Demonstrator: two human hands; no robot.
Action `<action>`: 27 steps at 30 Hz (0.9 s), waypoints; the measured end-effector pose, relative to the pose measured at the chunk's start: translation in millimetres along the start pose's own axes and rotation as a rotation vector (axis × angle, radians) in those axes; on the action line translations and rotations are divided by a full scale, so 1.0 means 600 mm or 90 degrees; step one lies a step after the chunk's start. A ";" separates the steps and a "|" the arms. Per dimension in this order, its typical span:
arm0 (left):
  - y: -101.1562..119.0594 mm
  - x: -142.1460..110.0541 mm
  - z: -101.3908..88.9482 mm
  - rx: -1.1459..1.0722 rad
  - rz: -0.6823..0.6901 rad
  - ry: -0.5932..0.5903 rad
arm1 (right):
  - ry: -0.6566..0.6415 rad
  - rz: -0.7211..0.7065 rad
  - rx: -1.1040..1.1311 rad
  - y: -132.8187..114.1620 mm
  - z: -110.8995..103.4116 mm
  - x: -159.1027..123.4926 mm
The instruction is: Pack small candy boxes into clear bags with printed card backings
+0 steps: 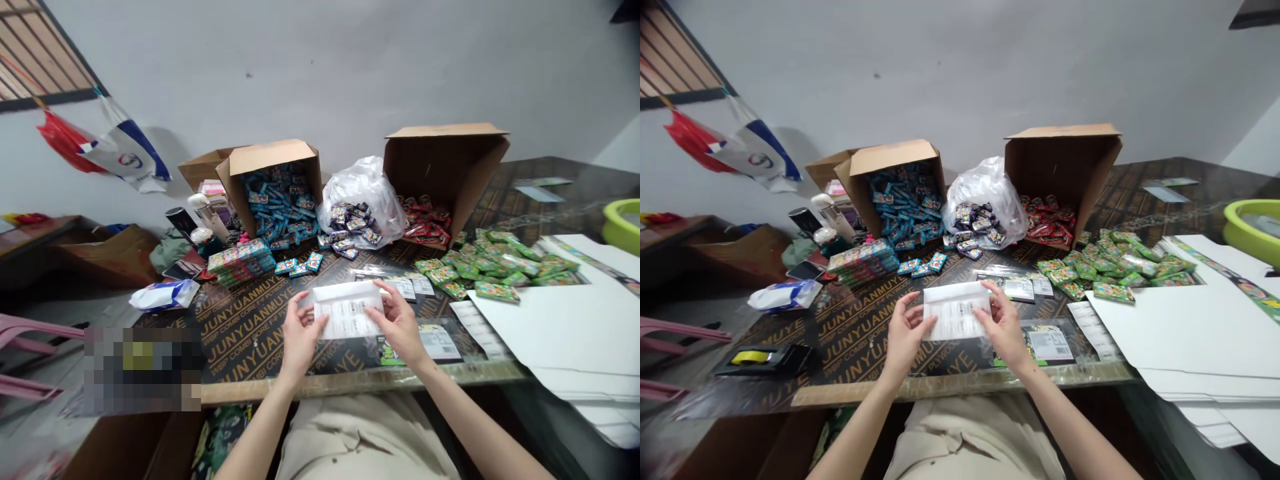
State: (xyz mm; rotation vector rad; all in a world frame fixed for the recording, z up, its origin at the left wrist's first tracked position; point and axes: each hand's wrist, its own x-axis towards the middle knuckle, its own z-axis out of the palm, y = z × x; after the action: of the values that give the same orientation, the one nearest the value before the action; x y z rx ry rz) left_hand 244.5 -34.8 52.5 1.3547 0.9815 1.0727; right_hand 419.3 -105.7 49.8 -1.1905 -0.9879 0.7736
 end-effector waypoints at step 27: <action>0.021 -0.009 0.007 -0.115 -0.012 -0.105 | -0.074 -0.026 -0.080 0.006 -0.030 -0.007</action>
State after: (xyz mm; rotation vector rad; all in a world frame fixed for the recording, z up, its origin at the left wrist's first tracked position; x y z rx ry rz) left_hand 246.8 -41.6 64.5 1.2613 0.7568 0.9943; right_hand 434.2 -115.5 44.3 -1.2393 -1.1678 0.7652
